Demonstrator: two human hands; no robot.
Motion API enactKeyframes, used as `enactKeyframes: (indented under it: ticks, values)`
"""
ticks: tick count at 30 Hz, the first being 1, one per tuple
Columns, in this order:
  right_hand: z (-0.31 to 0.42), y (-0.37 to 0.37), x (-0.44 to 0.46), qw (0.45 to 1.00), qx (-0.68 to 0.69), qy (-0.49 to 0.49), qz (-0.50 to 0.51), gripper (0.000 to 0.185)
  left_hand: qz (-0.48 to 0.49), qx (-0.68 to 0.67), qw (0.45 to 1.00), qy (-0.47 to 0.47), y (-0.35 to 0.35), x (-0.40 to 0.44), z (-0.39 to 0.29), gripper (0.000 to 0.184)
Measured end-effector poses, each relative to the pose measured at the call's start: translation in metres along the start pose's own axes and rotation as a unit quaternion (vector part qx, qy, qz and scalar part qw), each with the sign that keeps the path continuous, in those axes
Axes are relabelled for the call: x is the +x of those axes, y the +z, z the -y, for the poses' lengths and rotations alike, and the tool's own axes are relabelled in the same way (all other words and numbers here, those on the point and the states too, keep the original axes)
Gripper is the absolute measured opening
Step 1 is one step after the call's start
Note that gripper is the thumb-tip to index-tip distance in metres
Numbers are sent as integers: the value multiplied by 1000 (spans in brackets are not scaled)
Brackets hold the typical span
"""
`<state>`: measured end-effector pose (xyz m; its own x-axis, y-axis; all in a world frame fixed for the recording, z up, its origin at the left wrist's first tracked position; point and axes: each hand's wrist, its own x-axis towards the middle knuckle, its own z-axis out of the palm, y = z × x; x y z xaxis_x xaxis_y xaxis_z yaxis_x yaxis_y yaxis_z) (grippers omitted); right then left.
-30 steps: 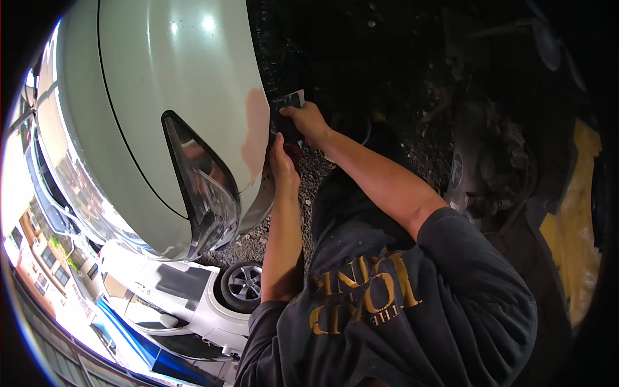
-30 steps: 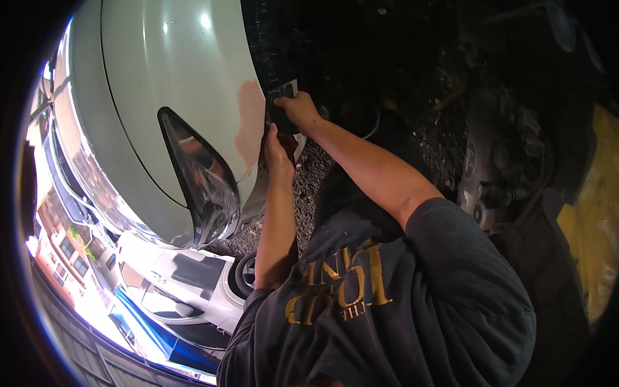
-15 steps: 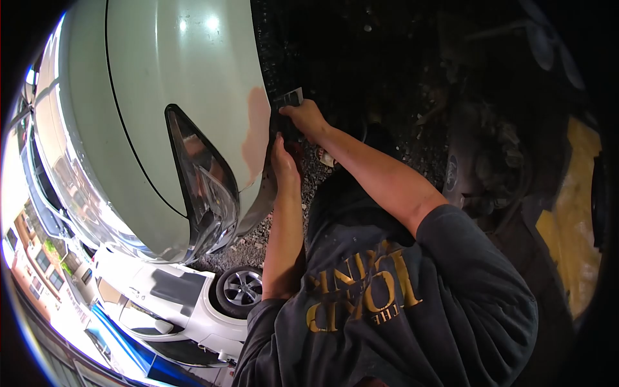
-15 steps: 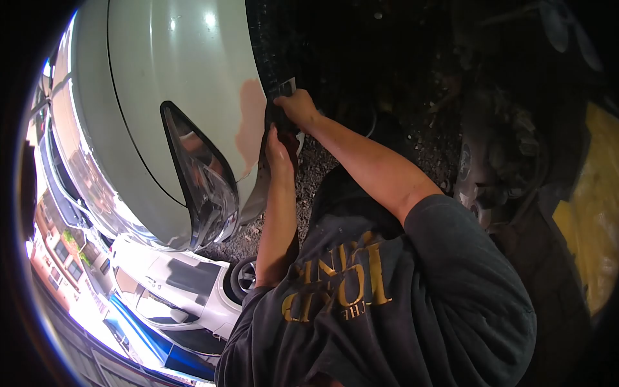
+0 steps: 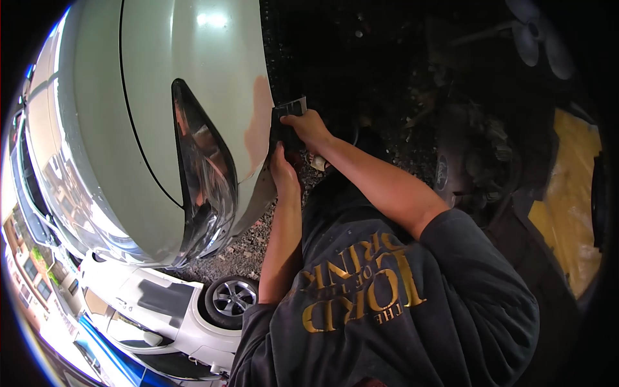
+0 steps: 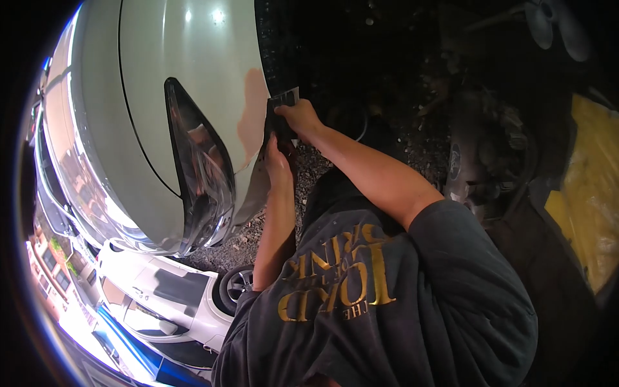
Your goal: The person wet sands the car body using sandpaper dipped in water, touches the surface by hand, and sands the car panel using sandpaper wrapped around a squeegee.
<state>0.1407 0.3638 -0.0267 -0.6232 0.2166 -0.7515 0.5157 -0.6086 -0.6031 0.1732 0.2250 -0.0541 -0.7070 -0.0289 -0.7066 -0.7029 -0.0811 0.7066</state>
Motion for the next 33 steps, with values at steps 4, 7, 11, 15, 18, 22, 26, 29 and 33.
enactKeyframes:
  ticks: [4,7,11,15,18,22,26,29,33]
  values:
    - [-24,2,4,999,30,12,15,22,-21,36,999,19,-13,-4,7,46]
    - [-21,6,-13,999,43,32,9,22,-3,29,1000,4,-16,-23,-6,47]
    - [-27,10,-22,997,41,58,5,21,5,15,1000,26,-20,-42,-17,46]
    - [-28,14,-35,997,60,50,1,19,29,-10,1000,-3,-30,-49,-19,36]
    - [-32,18,-46,995,87,48,7,18,28,-17,999,32,-35,-57,-19,30]
    - [-39,22,-59,994,93,52,2,18,18,-14,1000,-7,-42,-75,-31,21]
    - [-47,27,-64,996,89,24,-13,19,16,-2,1000,-23,-47,-81,-39,24]
    - [-49,32,-71,996,88,17,-26,20,20,9,1000,-18,-55,-84,-38,26]
    - [-58,36,-78,996,80,22,-29,20,7,-1,1000,3,-70,-86,-29,25]
